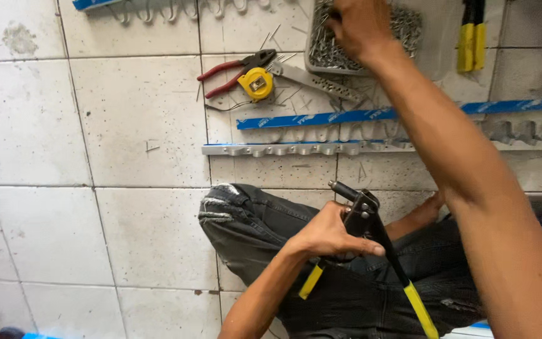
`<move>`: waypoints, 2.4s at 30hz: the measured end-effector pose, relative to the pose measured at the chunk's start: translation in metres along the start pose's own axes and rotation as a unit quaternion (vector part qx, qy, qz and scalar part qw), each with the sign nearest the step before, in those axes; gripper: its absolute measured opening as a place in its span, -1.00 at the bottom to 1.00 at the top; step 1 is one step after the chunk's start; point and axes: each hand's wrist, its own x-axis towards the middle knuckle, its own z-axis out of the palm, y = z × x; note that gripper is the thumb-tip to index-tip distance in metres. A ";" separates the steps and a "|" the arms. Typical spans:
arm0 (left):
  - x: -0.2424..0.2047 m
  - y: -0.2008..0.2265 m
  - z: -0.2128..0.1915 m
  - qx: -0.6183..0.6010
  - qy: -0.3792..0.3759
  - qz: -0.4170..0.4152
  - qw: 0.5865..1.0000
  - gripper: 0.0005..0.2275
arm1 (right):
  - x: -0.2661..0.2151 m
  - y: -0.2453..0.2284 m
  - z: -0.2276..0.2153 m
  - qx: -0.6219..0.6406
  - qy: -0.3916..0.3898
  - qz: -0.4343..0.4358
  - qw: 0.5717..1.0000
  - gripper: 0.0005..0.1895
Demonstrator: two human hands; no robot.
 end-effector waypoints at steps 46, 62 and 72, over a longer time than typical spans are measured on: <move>0.050 -0.035 -0.020 0.395 0.283 0.442 0.755 -0.40 | -0.431 -0.156 -0.158 0.629 -0.061 0.119 0.766 -0.40; 0.164 -0.143 -0.137 0.545 0.402 0.386 0.626 -0.62 | -0.363 -0.106 -0.096 0.181 -0.225 0.173 0.942 -0.54; 0.143 -0.161 -0.170 0.542 0.409 0.319 0.662 -0.68 | -0.335 -0.164 -0.100 0.207 -0.264 0.161 0.928 -0.27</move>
